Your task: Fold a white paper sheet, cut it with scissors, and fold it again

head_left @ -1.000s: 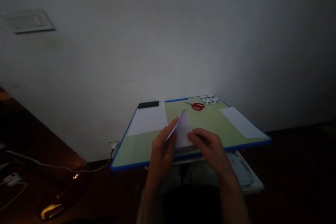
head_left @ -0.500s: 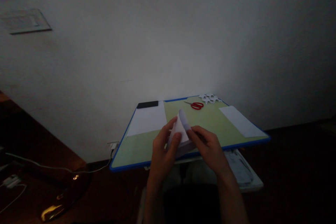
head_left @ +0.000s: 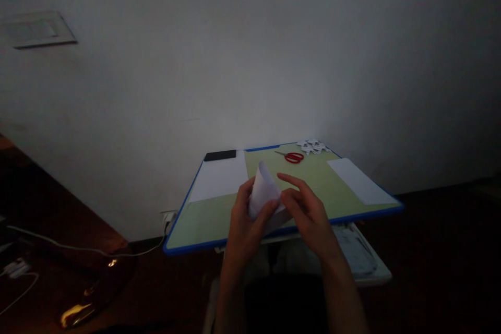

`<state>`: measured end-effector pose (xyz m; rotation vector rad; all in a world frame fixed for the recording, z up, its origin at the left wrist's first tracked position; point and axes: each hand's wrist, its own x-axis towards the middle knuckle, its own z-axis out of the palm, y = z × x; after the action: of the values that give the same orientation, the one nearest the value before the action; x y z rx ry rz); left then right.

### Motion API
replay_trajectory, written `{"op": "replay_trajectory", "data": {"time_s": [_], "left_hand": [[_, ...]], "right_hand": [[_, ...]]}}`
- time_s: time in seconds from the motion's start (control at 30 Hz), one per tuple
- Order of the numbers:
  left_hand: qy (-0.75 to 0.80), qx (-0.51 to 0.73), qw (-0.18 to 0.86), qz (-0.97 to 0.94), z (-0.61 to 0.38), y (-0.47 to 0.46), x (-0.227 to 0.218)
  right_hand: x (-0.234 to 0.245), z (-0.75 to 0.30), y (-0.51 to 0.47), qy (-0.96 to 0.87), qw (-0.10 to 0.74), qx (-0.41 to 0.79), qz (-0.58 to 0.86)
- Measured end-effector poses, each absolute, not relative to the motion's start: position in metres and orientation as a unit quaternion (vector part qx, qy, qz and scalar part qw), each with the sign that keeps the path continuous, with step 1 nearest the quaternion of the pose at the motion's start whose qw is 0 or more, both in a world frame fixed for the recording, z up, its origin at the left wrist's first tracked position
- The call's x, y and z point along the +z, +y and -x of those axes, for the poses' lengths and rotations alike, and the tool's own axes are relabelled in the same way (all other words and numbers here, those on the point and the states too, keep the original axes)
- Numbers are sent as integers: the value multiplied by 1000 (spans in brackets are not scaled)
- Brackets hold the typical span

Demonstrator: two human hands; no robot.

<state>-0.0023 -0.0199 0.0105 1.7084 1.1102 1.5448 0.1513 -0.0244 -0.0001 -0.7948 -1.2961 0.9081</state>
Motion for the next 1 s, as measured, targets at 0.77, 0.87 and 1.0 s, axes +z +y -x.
{"op": "replay_trajectory", "data": {"time_s": [0.77, 0.87, 1.0], "left_hand": [[375, 653, 314, -578, 4, -14, 6], [370, 653, 308, -584, 3, -13, 8], [396, 638, 278, -599, 2, -15, 9]], "right_hand": [[-4, -154, -16, -657, 619, 302, 306], [-5, -155, -16, -642, 632, 306, 307], [-8, -154, -17, -616, 640, 332, 319]]}}
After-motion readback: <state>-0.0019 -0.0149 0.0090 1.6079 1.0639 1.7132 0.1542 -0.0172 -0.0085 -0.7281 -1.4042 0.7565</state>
